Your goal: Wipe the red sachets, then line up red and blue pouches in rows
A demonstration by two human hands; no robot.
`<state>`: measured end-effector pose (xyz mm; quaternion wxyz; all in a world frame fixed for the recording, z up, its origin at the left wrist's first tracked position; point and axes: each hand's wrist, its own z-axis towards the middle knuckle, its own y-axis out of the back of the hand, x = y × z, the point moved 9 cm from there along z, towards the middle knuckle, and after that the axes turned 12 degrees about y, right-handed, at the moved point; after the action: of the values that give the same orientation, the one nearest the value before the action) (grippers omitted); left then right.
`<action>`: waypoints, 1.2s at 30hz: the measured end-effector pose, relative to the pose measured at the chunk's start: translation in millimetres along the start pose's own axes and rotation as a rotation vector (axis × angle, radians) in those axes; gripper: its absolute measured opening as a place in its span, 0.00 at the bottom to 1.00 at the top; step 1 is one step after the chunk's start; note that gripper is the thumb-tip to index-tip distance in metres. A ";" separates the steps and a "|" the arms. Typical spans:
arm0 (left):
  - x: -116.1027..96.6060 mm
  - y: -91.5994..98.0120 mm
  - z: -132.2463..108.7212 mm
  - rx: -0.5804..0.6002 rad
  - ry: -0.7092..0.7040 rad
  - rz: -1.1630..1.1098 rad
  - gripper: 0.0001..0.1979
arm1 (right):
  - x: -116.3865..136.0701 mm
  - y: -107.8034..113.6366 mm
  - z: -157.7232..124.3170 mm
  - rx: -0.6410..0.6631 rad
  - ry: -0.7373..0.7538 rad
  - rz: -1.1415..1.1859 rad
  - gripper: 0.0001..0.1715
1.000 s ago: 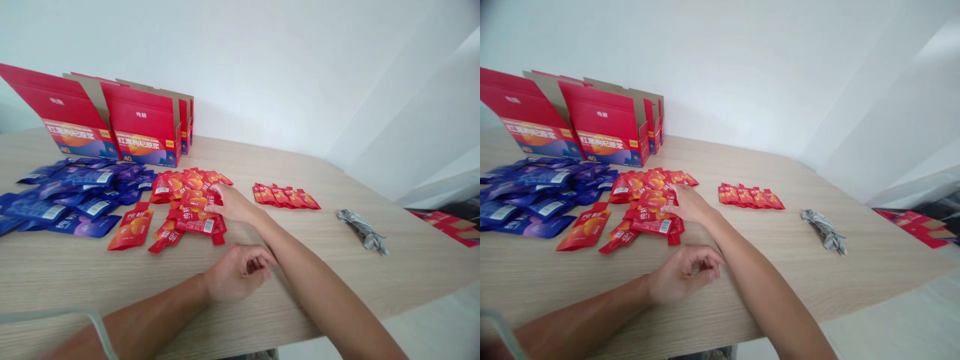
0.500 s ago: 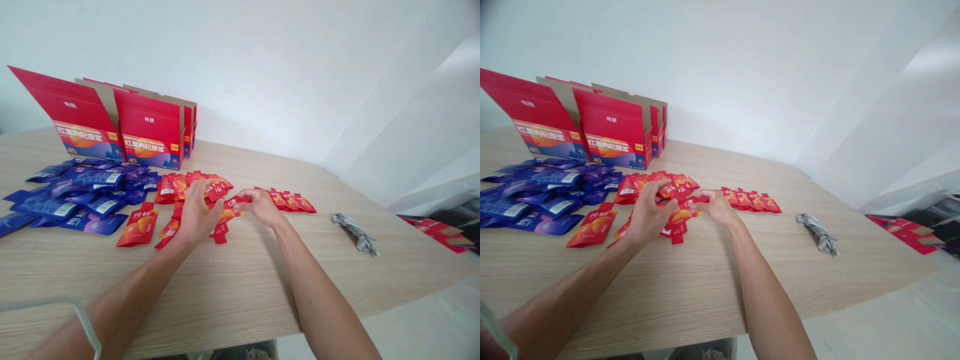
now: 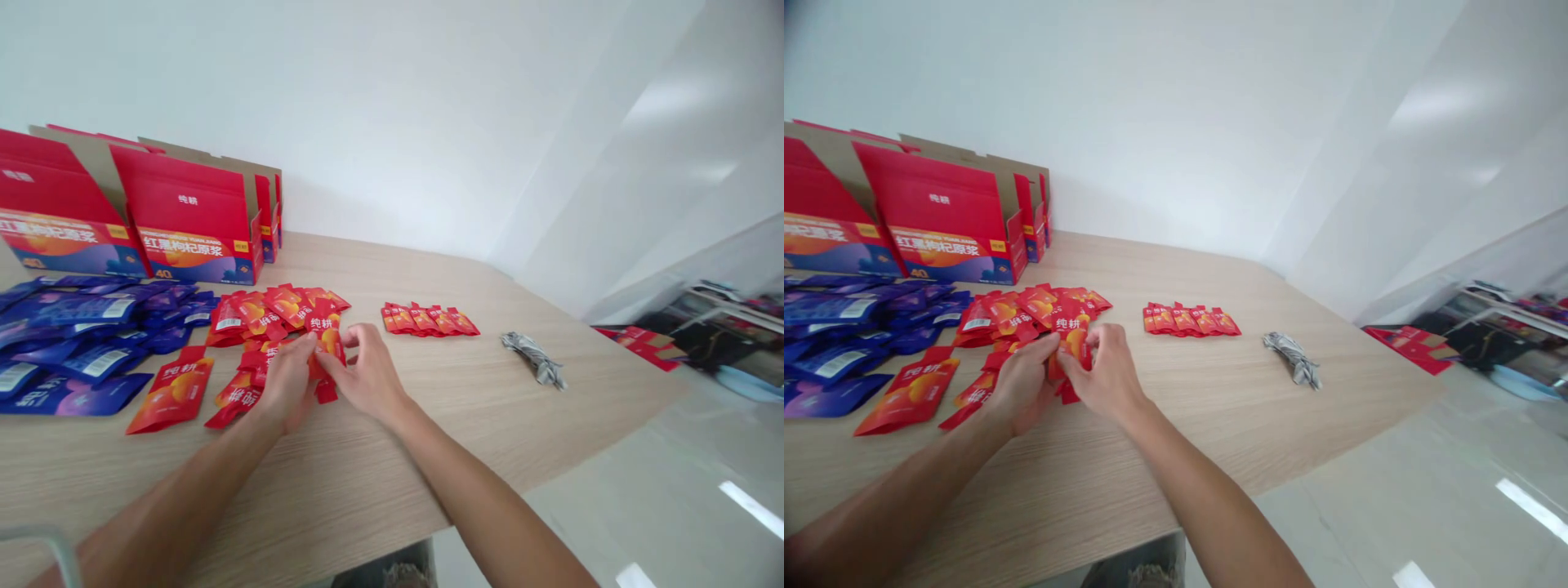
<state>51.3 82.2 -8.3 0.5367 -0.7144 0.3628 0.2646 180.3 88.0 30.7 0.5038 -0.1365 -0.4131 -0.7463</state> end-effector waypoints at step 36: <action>65.7 -47.0 -48.9 0.600 -0.390 1.049 0.30 | -274.1 271.7 37.2 0.096 -0.769 -0.916 0.16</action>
<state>127.7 27.5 -17.8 0.5689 -0.1986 0.6184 0.5045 532.1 250.2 14.0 -0.0491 -0.1820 -0.6158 -0.7650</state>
